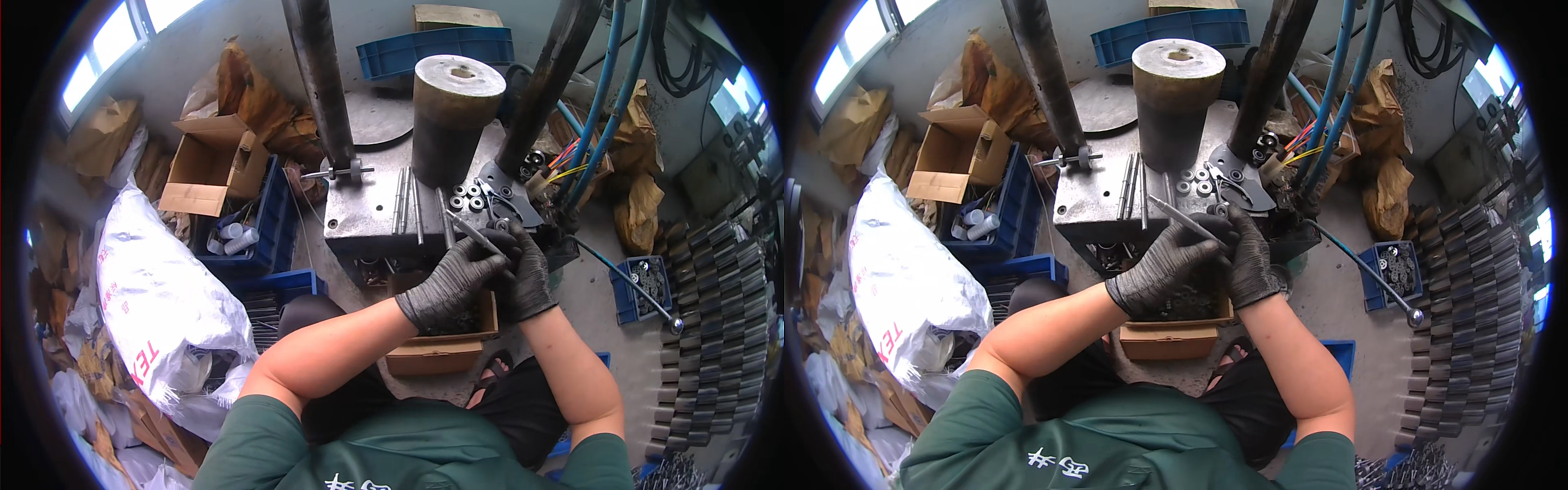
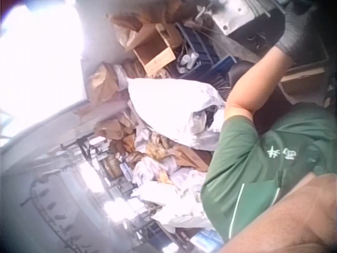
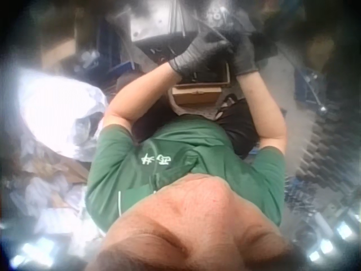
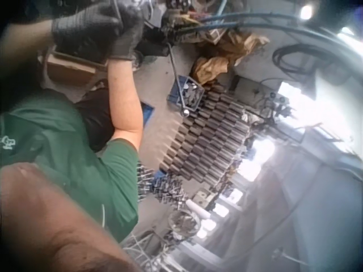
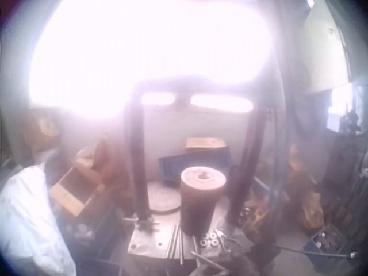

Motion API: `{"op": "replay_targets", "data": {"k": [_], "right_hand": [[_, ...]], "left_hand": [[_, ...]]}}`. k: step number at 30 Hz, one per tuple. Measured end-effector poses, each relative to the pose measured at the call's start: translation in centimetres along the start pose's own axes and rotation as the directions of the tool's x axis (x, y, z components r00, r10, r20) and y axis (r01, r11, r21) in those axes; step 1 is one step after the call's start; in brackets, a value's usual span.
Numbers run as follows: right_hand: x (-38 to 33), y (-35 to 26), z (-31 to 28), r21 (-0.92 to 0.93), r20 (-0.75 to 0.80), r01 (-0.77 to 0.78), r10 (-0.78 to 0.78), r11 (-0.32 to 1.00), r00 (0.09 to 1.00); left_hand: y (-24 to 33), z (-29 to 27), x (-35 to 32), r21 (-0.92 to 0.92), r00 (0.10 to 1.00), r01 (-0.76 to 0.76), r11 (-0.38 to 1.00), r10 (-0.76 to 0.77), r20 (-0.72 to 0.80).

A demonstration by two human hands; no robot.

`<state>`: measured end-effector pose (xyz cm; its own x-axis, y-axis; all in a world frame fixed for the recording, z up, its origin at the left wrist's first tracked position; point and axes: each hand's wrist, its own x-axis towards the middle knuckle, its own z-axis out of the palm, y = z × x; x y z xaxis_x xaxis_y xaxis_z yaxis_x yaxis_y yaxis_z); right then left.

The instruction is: The person assembles mechanical components by fitting bearings and discs onto metal shafts, pressing them into place using a hydraulic press machine, and placing the finished assemblies into crates.

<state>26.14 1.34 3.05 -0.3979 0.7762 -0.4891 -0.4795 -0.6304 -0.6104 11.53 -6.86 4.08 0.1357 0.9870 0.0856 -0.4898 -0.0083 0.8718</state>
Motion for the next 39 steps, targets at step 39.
{"op": "replay_targets", "data": {"k": [39], "right_hand": [[-1.9, -2.4, 0.1, -0.218, 0.374, 0.352, -0.256, 0.910, 0.892]], "left_hand": [[0.7, -1.6, -1.2, 0.724, 0.987, 0.111, 0.681, -0.163, 0.002]]}}
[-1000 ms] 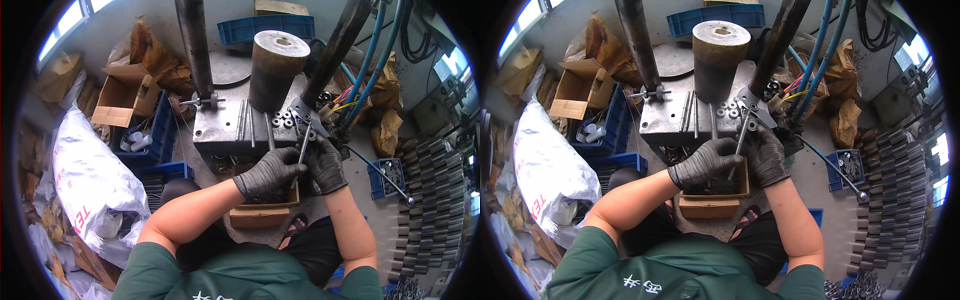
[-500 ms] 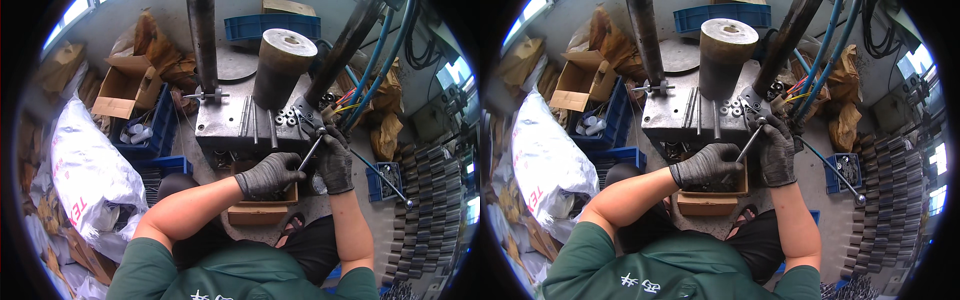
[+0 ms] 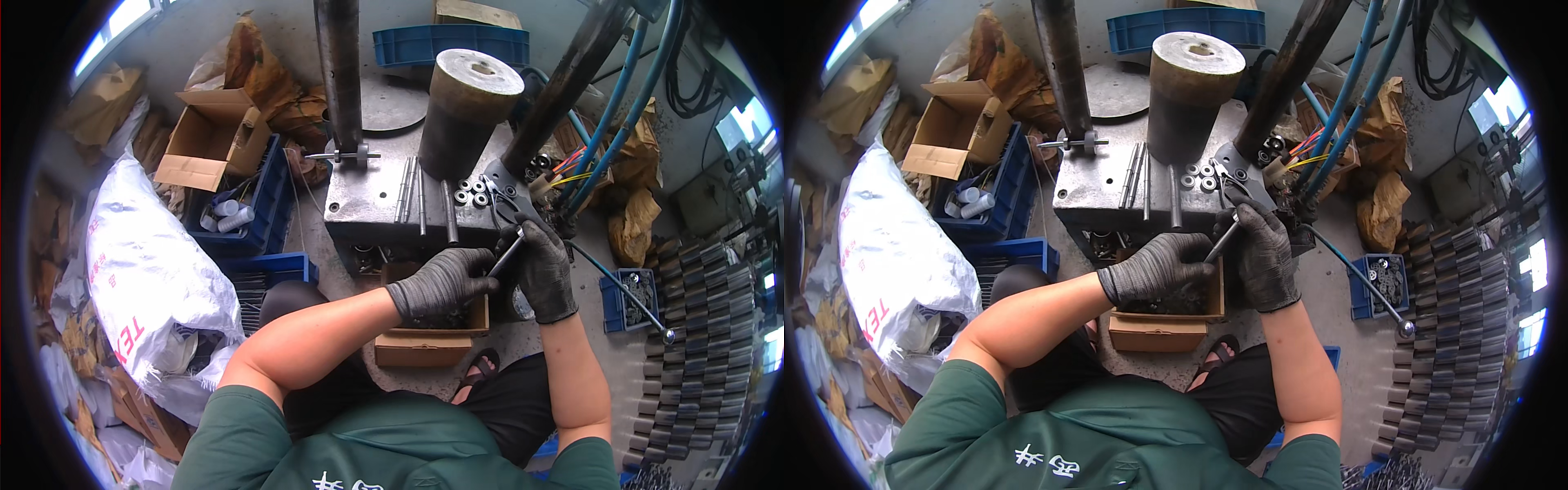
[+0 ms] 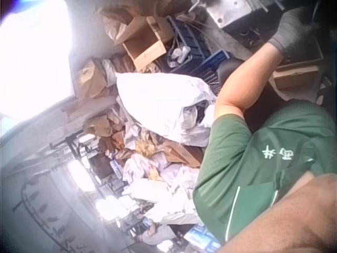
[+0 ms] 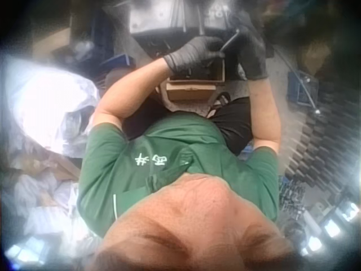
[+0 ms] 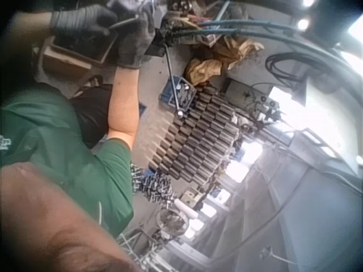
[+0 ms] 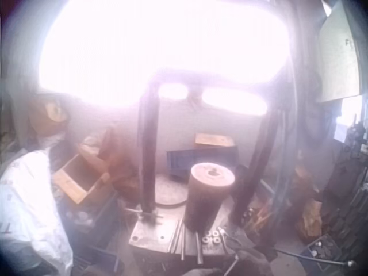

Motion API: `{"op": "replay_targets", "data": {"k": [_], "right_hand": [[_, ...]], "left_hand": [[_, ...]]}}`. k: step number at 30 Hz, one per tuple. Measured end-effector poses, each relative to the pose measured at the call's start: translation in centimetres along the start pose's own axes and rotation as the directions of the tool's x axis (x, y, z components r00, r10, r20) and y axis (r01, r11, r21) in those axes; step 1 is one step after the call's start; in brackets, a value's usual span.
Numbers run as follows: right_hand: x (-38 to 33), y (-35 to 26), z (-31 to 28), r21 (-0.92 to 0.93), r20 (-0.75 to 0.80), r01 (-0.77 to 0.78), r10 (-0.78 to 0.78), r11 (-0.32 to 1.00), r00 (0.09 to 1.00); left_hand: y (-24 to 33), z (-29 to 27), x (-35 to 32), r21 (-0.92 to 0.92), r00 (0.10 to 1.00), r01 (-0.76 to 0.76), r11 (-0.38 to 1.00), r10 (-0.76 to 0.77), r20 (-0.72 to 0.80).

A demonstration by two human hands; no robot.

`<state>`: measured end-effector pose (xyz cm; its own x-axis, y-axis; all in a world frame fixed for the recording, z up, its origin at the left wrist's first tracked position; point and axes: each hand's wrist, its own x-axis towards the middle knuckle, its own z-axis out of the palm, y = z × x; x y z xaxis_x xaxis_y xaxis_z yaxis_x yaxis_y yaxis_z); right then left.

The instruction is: The person assembles mechanical components by fitting bearings and discs onto metal shafts, pressing them into place using a hydraulic press machine, and placing the finished assemblies into crates.

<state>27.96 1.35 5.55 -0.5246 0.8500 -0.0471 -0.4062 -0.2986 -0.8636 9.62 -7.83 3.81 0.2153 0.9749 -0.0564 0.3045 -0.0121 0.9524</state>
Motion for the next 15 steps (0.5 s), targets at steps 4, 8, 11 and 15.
{"op": "replay_targets", "data": {"k": [4, 8, 11, 15], "right_hand": [[-0.1, 0.0, -0.3, -0.011, -0.012, -0.008, 0.008, 1.000, 1.000], [-0.7, 0.5, 1.1, -0.119, -0.101, 0.001, -0.014, 0.993, 0.995], [-0.9, 1.2, 1.7, -0.052, -0.117, 0.050, -0.055, 0.997, 0.992], [-0.9, 1.7, 0.7, -0.230, -0.110, 0.110, -0.138, 0.967, 0.984]], "left_hand": [[0.0, 0.3, 0.0, -0.062, 1.000, -0.001, 0.998, 0.000, -0.017], [-0.5, 0.7, 0.0, -0.112, 0.999, -0.039, 0.993, 0.036, -0.031], [-0.8, 0.9, 0.3, -0.051, 0.996, -0.080, 0.996, 0.077, -0.047], [-1.2, 1.3, 0.2, -0.070, 0.994, -0.091, 0.993, 0.086, -0.066]]}}
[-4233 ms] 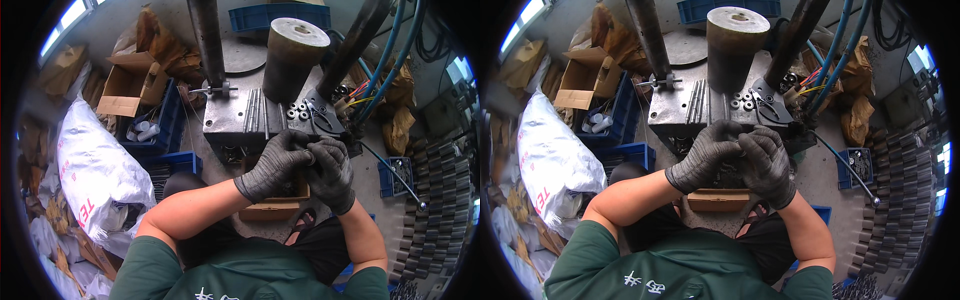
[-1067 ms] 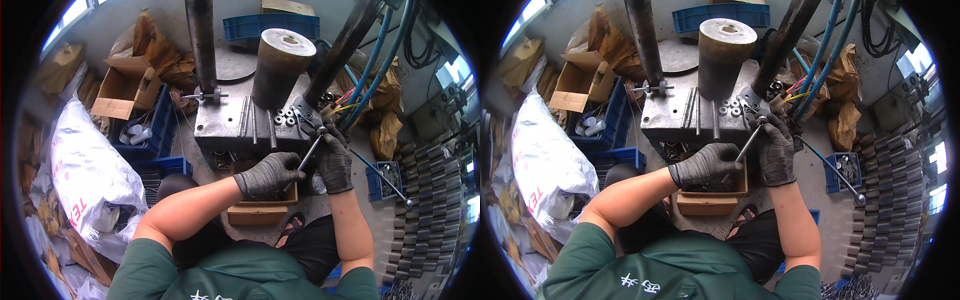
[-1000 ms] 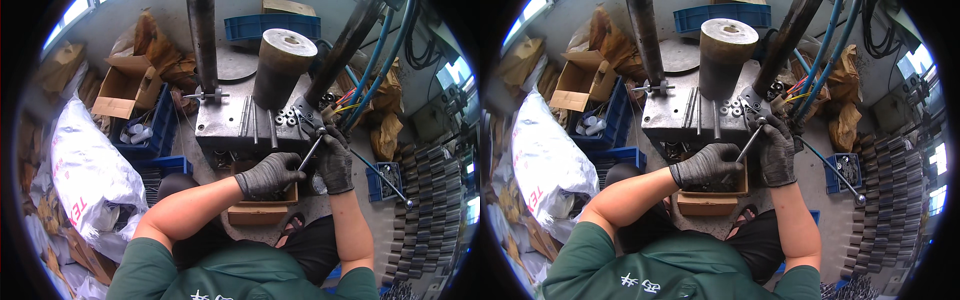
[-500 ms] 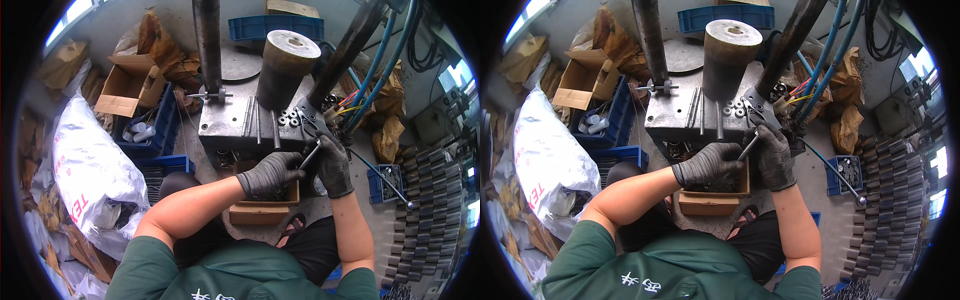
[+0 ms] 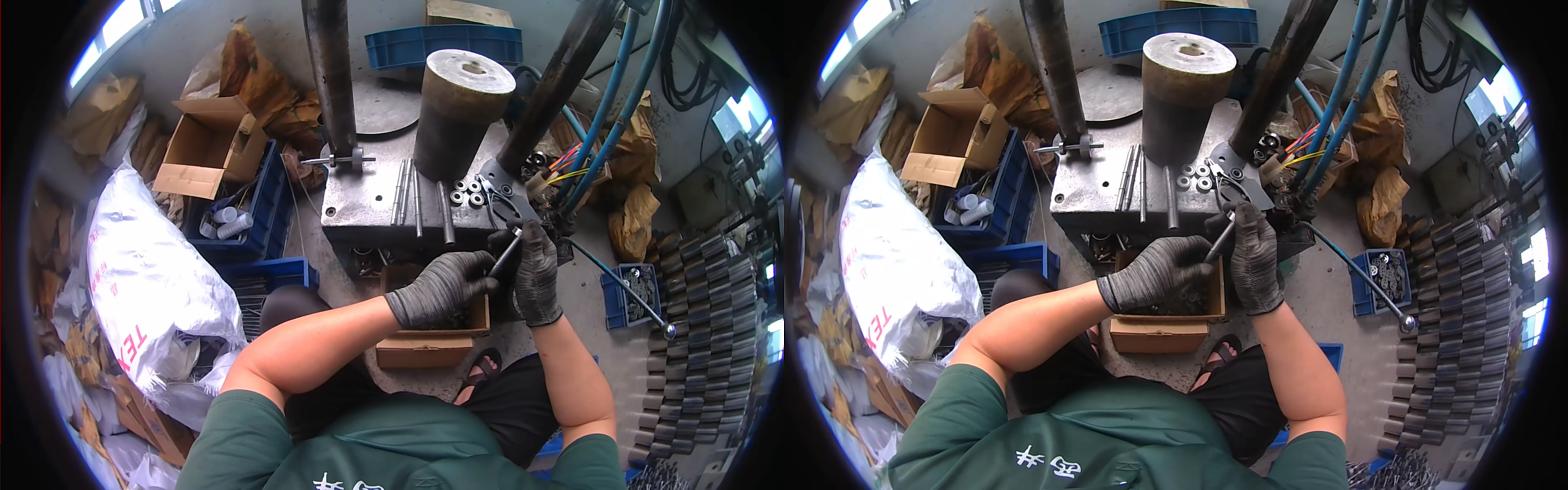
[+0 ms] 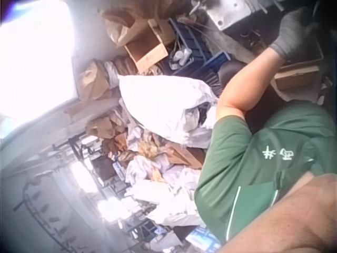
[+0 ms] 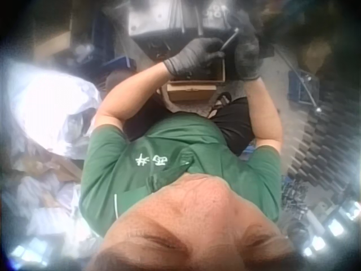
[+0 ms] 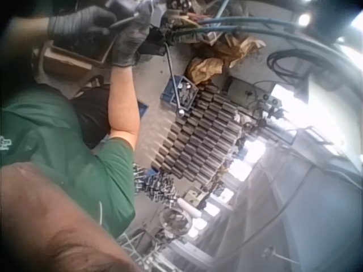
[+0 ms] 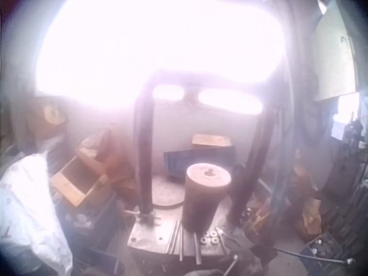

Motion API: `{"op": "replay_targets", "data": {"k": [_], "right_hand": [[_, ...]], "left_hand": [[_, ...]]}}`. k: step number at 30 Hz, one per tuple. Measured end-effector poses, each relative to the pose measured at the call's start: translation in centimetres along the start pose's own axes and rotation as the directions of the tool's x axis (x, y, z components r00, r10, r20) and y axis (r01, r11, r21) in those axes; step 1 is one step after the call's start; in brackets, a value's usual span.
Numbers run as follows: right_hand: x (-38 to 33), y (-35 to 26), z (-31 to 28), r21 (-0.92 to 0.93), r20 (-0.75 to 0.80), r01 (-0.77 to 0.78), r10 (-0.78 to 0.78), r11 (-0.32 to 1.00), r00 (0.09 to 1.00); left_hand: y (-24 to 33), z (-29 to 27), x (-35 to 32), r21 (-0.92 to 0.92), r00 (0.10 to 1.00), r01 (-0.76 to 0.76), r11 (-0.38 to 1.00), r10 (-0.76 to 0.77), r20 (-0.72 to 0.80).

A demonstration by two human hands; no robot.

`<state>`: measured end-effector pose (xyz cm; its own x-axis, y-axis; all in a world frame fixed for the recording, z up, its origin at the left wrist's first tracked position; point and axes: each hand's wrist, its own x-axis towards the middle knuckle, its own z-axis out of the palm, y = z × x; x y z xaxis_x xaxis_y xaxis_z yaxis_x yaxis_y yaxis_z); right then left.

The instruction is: The person assembles mechanical components by fitting bearings and discs onto metal shafts, pressing them into place using a hydraulic press machine, and placing the finished assemblies into crates.

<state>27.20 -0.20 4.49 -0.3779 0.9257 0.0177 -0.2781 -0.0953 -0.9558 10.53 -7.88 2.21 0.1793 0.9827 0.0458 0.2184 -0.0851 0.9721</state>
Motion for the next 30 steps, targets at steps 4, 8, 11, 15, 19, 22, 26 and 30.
{"op": "replay_targets", "data": {"k": [4, 8, 11, 15, 19, 22, 26, 30], "right_hand": [[0.0, 0.4, -0.1, -0.008, 0.024, -0.028, 0.028, 1.000, 0.999], [-0.3, 1.3, 1.0, 0.036, 0.101, -0.004, 0.001, 0.999, 0.995], [-0.5, 1.0, 1.3, 0.105, 0.155, -0.083, 0.066, 0.991, 0.986], [-0.4, 1.8, -0.5, 0.115, 0.203, -0.193, 0.167, 0.974, 0.965], [-0.1, 0.2, -1.5, -0.122, 0.191, -0.058, 0.081, 0.991, 0.978], [0.0, -1.5, -2.5, 0.127, 0.264, -0.176, 0.138, 0.976, 0.955], [-1.6, -3.2, -11.1, 0.072, 0.240, -0.146, 0.125, 0.987, 0.963], [-8.8, -3.0, -23.4, -0.514, -0.073, -0.313, 0.323, 0.799, 0.944]], "left_hand": [[0.1, -0.2, 0.0, -0.015, 0.999, -0.029, 0.999, 0.029, -0.026], [0.5, -1.3, 0.3, -0.025, 0.997, -0.037, 0.999, 0.036, -0.063], [1.0, -1.3, 0.0, -0.002, 0.989, -0.091, 0.996, 0.090, -0.121], [1.8, -1.4, 0.0, 0.114, 0.987, -0.123, 0.986, 0.133, -0.094], [1.5, -1.2, 0.5, 0.217, 0.991, -0.081, 0.973, 0.102, -0.088], [0.4, -1.7, 0.5, 0.188, 0.990, -0.108, 0.976, 0.122, -0.069], [0.1, -2.0, 0.6, 0.309, 0.979, -0.161, 0.937, 0.190, -0.068], [0.0, -2.8, 0.7, 0.365, 0.984, -0.122, 0.923, 0.160, -0.078]]}}
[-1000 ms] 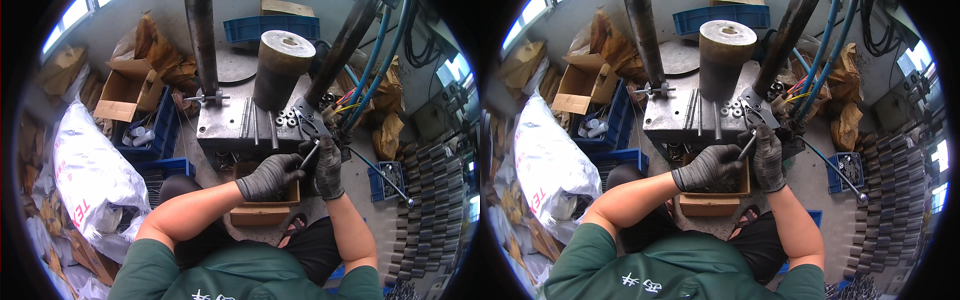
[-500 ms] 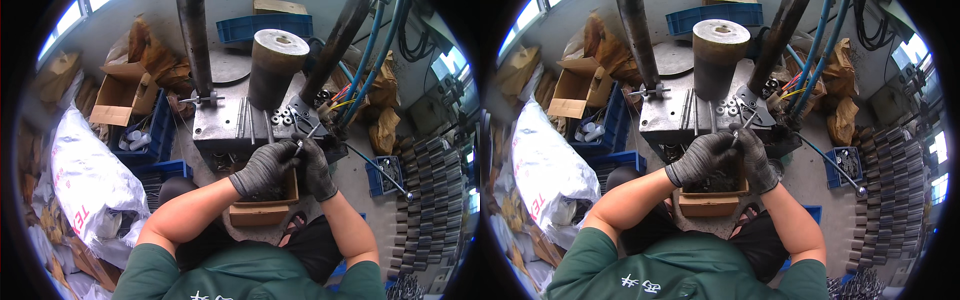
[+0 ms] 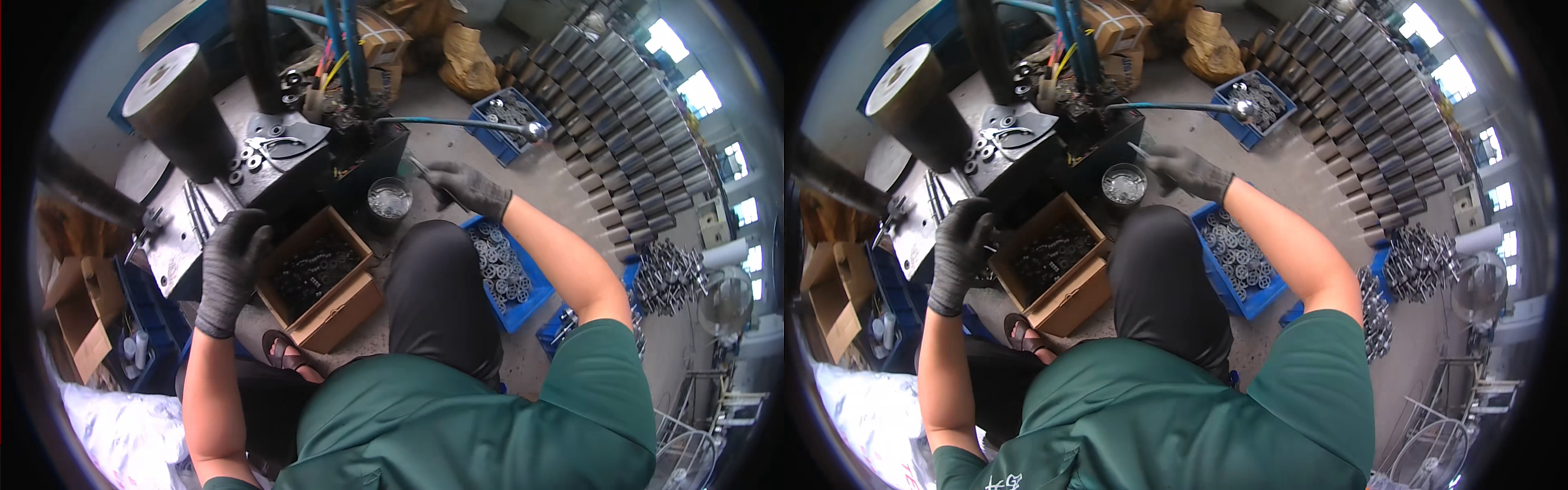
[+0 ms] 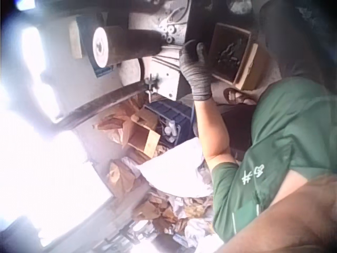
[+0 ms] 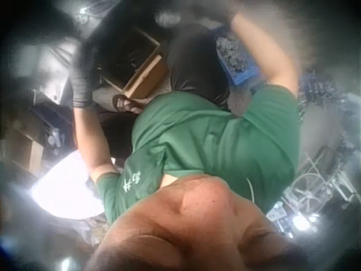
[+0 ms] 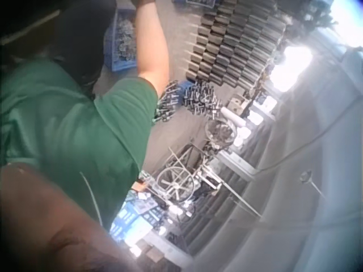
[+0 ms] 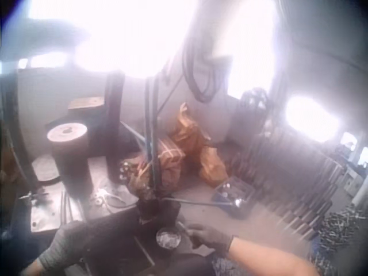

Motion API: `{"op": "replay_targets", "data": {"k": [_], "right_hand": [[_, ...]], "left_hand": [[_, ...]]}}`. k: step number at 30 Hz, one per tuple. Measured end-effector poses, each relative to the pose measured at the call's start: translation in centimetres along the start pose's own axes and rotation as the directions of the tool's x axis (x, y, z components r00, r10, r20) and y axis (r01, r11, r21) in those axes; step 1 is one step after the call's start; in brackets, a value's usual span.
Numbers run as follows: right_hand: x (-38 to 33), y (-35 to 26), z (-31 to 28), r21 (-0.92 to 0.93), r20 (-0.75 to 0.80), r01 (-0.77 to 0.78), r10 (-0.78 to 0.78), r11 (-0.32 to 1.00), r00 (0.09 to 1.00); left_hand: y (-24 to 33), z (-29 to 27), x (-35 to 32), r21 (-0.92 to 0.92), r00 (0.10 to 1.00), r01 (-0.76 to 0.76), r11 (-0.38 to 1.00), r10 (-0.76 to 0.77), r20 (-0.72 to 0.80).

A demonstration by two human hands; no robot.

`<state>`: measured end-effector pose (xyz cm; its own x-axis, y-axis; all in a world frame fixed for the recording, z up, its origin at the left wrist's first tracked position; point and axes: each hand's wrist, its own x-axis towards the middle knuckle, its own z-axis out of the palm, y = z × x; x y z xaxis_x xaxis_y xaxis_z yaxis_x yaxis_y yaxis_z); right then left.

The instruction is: The person assembles mechanical components by fitting bearings and discs onto metal shafts, pressing them into place using a hydraulic press machine, and placing the finished assemblies into crates.

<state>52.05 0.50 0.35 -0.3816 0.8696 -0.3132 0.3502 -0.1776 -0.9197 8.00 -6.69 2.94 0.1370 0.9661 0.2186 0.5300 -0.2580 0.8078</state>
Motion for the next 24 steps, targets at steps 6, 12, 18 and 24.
{"op": "replay_targets", "data": {"k": [6, 12, 18, 24], "right_hand": [[-12.7, 25.1, -5.0, 0.210, -0.474, -0.385, 0.438, 0.899, 0.764], [-22.8, 39.1, -4.3, -0.105, -0.686, -0.730, 0.482, 0.676, 0.545], [-22.2, 40.0, -4.1, -0.110, -0.710, -0.857, 0.564, 0.504, 0.423], [-23.9, 48.4, -7.3, 0.029, -0.722, -0.963, 0.672, 0.270, 0.166]], "left_hand": [[0.2, -3.7, -1.4, -0.057, 0.998, -0.008, 0.998, 0.004, -0.060], [-5.0, -11.3, -2.2, 0.096, 0.983, 0.102, 0.990, -0.085, -0.166], [-14.3, -16.1, -6.5, -0.153, 0.861, 0.381, 0.912, -0.410, -0.301], [-18.8, -17.3, -6.4, -0.210, 0.838, 0.318, 0.925, -0.378, -0.394]]}}
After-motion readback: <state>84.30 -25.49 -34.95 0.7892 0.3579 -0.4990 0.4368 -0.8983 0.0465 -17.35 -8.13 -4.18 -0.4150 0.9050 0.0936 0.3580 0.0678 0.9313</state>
